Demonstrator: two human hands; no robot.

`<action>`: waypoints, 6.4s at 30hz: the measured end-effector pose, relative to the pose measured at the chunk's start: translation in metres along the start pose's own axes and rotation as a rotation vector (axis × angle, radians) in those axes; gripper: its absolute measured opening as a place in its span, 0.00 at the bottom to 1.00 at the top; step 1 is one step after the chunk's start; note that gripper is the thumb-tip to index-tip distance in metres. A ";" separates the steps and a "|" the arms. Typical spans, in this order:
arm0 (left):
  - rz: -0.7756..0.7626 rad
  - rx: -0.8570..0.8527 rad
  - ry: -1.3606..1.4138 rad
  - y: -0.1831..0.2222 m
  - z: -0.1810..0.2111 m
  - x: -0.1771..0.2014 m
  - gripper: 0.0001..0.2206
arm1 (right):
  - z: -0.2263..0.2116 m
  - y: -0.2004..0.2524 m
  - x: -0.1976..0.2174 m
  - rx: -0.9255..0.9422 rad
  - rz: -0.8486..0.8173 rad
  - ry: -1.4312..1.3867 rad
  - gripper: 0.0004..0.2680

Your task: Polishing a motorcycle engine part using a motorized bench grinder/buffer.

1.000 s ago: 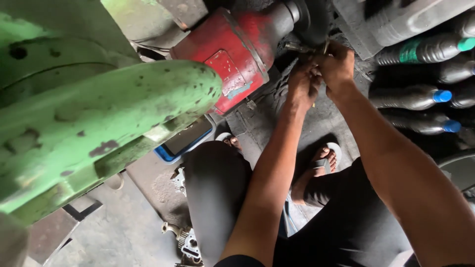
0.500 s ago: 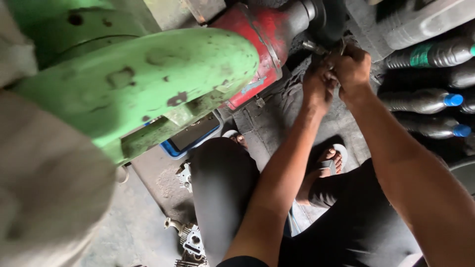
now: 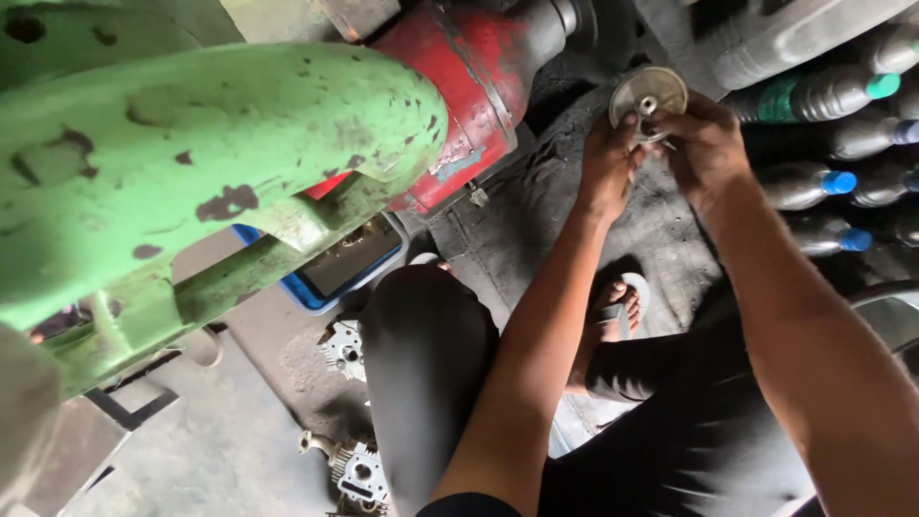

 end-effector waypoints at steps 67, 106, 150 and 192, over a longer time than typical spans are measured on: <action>0.037 -0.099 0.105 -0.012 -0.024 0.067 0.07 | 0.005 -0.023 -0.037 0.139 0.018 0.379 0.08; 0.010 -0.082 0.127 -0.040 -0.036 0.072 0.08 | 0.008 -0.023 -0.031 0.258 0.036 0.127 0.13; -0.554 -0.061 0.547 -0.018 -0.008 0.018 0.03 | -0.028 0.012 -0.060 0.307 0.006 0.331 0.13; 0.037 0.035 -0.167 -0.010 -0.007 0.033 0.23 | -0.023 -0.015 -0.024 0.255 0.114 0.371 0.21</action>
Point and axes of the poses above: each hand's wrist, its own y-axis away from the middle knuckle, its own x-axis out of the back of the hand, z = x × y, the point moved 7 cm from there along -y, towards the middle knuckle, and after that the axes turned 5 degrees about -y, right-handed, at the moved point
